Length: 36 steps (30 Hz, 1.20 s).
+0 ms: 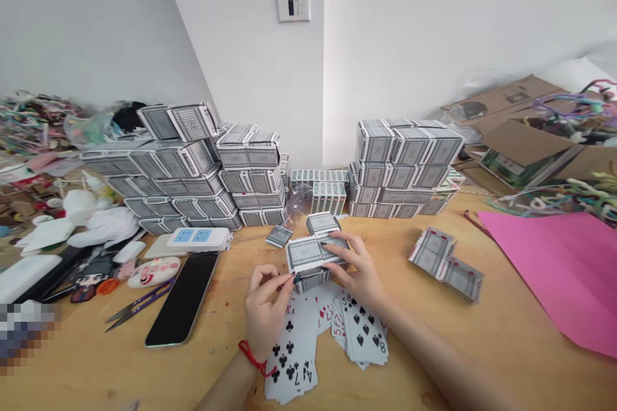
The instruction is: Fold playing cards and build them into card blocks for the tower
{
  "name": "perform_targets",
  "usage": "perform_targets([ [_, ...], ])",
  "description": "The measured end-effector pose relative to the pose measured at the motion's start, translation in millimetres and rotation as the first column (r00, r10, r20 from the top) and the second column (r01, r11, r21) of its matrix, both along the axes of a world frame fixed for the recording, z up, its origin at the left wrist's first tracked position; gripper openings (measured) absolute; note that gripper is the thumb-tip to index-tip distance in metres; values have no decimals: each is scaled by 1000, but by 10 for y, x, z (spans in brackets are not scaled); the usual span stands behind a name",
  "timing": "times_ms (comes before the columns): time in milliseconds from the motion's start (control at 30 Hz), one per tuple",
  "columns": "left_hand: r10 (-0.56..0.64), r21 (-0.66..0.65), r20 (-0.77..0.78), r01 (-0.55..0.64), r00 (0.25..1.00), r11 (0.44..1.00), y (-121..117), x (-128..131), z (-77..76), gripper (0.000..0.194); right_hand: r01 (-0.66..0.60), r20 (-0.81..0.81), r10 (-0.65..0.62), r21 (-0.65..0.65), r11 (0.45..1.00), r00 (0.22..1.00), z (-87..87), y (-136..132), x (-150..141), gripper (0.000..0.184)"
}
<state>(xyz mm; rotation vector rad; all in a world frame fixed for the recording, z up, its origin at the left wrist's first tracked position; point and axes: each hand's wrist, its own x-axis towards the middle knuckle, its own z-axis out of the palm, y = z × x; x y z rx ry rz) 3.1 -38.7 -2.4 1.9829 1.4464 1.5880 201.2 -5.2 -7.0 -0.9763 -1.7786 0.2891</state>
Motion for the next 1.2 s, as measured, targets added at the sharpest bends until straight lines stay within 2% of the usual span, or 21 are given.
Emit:
perform_targets([
  [233,24,85,-50,-19,998,996,-6,-6,0,9,15,7,-15,5,1000,1000,-6,7,-10,28],
  [833,-42,155,-191,73,981,985,-34,3,-57,8,-47,-58,44,-49,998,997,-21,-1,47,25],
  [933,-15,177,-243,60,970,982,-47,13,-80,12,-43,-61,40,-45,998,997,-24,5,55,25],
  [1200,40,194,-377,37,925,980,-60,15,-84,8,-51,-65,48,-43,998,997,-35,10,74,25],
])
